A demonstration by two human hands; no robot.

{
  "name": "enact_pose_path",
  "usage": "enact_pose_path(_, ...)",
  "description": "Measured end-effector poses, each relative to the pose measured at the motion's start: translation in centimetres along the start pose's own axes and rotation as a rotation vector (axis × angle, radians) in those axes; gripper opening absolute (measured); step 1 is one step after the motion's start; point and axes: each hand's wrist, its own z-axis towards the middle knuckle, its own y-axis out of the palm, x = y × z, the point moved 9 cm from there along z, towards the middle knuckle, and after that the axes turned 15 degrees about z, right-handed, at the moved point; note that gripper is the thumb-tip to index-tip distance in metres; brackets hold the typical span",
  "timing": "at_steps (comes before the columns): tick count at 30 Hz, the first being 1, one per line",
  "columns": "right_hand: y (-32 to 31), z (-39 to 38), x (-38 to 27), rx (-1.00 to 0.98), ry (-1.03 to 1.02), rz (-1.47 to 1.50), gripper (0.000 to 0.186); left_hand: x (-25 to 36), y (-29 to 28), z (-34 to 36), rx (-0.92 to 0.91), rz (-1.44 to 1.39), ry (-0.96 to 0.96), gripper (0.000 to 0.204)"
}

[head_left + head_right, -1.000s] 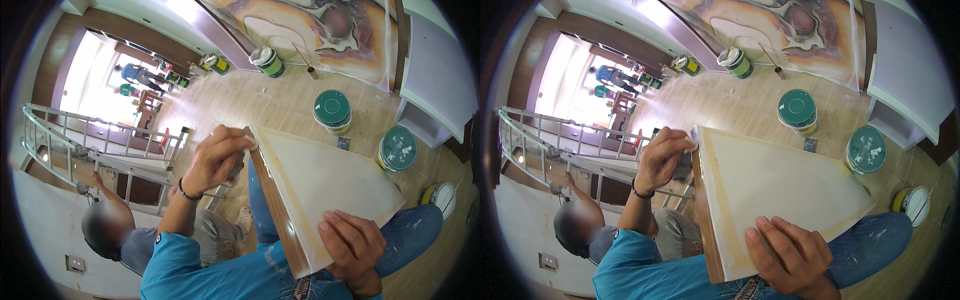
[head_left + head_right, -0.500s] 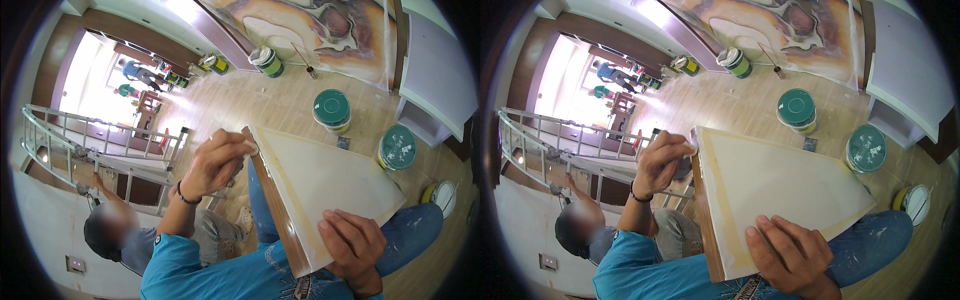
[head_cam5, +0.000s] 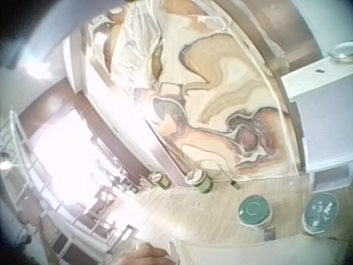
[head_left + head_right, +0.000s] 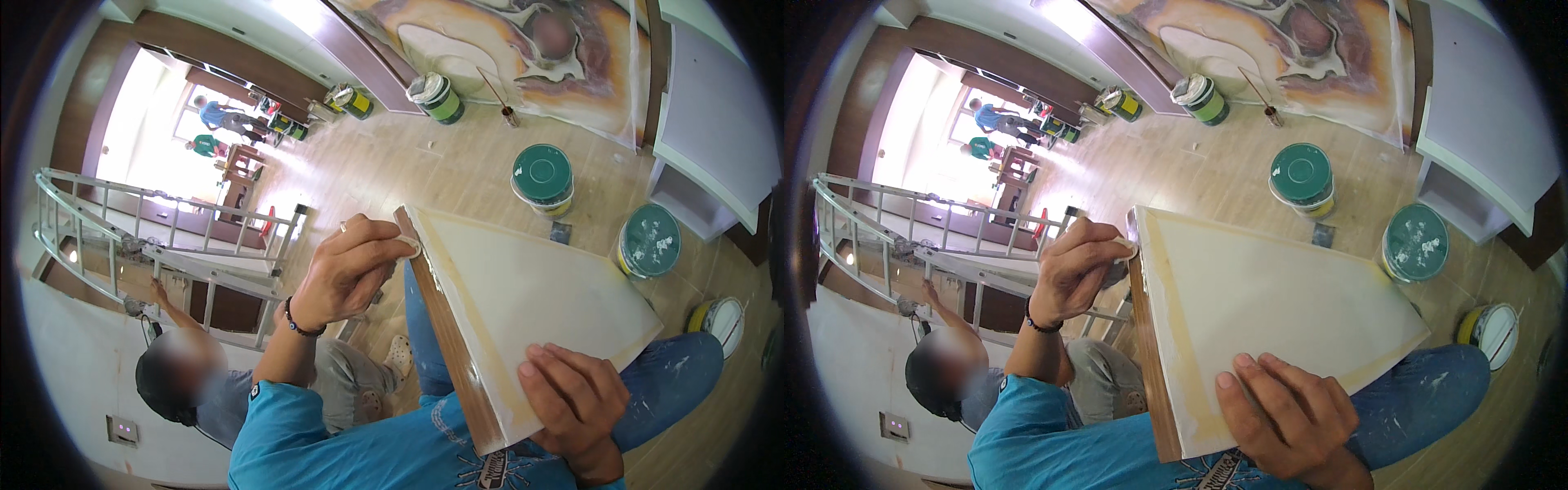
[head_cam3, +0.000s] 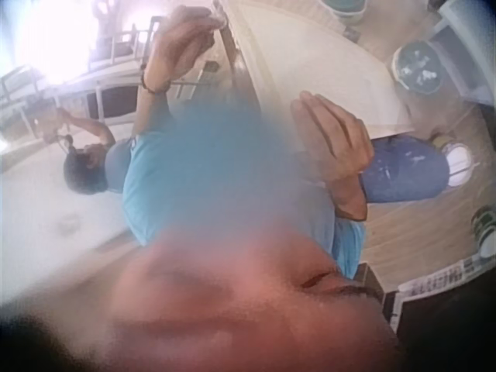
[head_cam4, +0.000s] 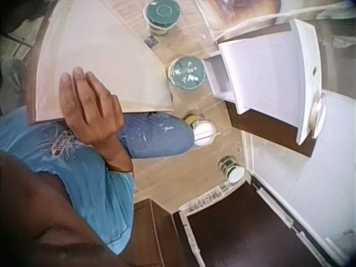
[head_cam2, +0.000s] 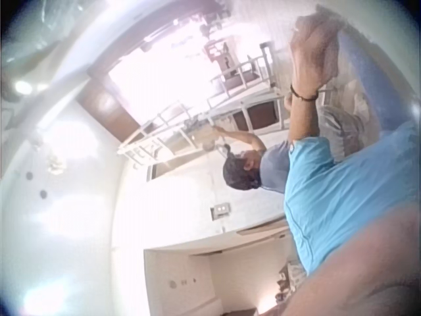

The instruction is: The person sits on the floor and wipes the edges and surfaces of a small wooden board with a white cloth. The person repeatedly rubs the cloth along the edges and face of the board, turning it over to clean different sides.

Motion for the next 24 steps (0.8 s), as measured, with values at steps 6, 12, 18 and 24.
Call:
enact_pose_path(6, 0.3, -0.4, 0.1, -0.089, 0.038, 0.014, 0.031, -0.3, 0.2, -0.3, -0.038, 0.007, -0.016, 0.040)
enact_pose_path(12, 0.5, -0.4, 0.2, -0.106, 0.046, 0.022, 0.032, -1.3, 0.5, 0.0, 0.036, -0.040, -0.018, 0.039)
enact_pose_path(18, 0.2, 0.2, -0.1, -0.007, 0.011, 0.003, 0.026, -1.7, 0.6, 0.0, 0.044, -0.067, -0.089, 0.034)
enact_pose_path(24, 0.2, -0.4, 0.0, -0.090, 0.042, 0.043, 0.031, -1.0, 0.4, -0.7, -0.018, -0.088, -0.049, 0.039)
